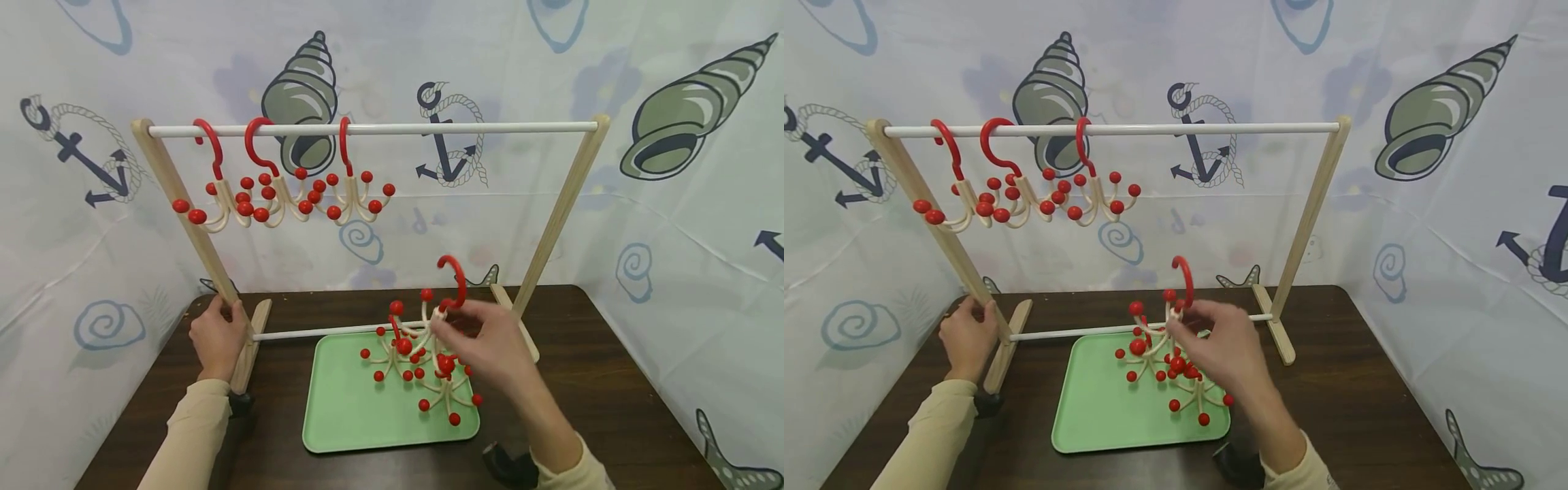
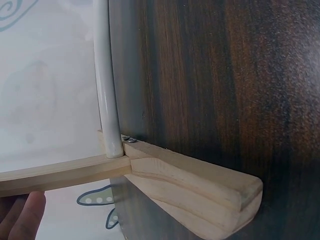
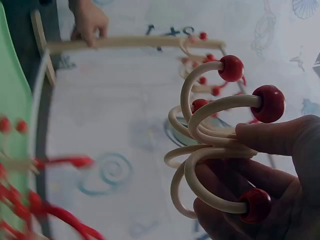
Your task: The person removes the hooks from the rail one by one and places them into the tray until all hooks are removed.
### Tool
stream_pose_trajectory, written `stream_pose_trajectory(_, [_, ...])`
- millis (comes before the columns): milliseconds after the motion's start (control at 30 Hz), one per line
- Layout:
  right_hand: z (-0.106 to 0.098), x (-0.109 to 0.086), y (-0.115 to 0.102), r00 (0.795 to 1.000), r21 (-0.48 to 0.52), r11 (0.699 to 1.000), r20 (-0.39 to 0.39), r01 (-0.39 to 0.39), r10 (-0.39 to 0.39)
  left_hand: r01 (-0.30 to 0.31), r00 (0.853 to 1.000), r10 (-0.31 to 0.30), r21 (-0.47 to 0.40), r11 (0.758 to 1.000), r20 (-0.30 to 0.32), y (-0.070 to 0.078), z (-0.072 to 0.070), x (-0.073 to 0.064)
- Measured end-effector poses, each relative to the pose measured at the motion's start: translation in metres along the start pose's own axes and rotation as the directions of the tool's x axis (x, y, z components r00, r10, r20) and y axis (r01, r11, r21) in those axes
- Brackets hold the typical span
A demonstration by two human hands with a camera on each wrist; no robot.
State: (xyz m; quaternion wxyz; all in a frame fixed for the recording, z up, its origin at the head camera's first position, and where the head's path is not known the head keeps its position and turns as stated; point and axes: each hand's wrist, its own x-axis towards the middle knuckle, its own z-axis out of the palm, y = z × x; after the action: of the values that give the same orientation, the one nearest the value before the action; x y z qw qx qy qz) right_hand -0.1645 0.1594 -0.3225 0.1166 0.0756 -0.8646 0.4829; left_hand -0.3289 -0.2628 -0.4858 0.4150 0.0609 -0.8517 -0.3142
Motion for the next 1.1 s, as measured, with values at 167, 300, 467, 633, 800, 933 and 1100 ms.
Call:
stream_pose_trajectory(167, [0.051, -0.039, 0.022, 0.993, 0.056, 0.997, 0.103, -0.06, 0.054, 0.0, 1.0, 0.0, 0.003, 1.0, 0.007, -0.001, -0.001, -0.003])
stream_pose_trajectory(300, [0.083, -0.057, 0.045, 0.983, 0.065, 0.994, 0.166, -0.086, 0.074, -0.002, 1.0, 0.002, 0.001, 1.0, 0.005, -0.002, -0.001, -0.004])
stream_pose_trajectory(467, [0.116, -0.066, 0.071, 0.996, -0.033, 0.999, 0.085, -0.013, 0.016, -0.01, 1.0, 0.009, -0.014, 1.0, -0.007, 0.002, -0.002, -0.003])
stream_pose_trajectory(633, [0.135, -0.071, 0.09, 0.997, -0.161, 0.985, -0.047, 0.059, -0.068, -0.003, 1.0, 0.003, -0.016, 1.0, -0.005, 0.005, -0.002, -0.002])
stream_pose_trajectory(800, [0.143, -0.069, 0.107, 0.976, -0.248, 0.958, -0.129, 0.141, -0.177, 0.01, 1.0, -0.01, -0.016, 1.0, -0.006, 0.005, -0.001, -0.001])
stream_pose_trajectory(933, [0.146, -0.065, 0.118, 0.971, -0.279, 0.947, -0.132, 0.158, -0.201, 0.014, 1.0, -0.014, -0.013, 1.0, -0.005, 0.004, -0.001, -0.001])
stream_pose_trajectory(1100, [0.147, -0.06, 0.125, 0.974, -0.295, 0.947, -0.141, 0.13, -0.178, 0.024, 1.0, -0.024, -0.013, 1.0, 0.01, 0.004, -0.002, -0.002])
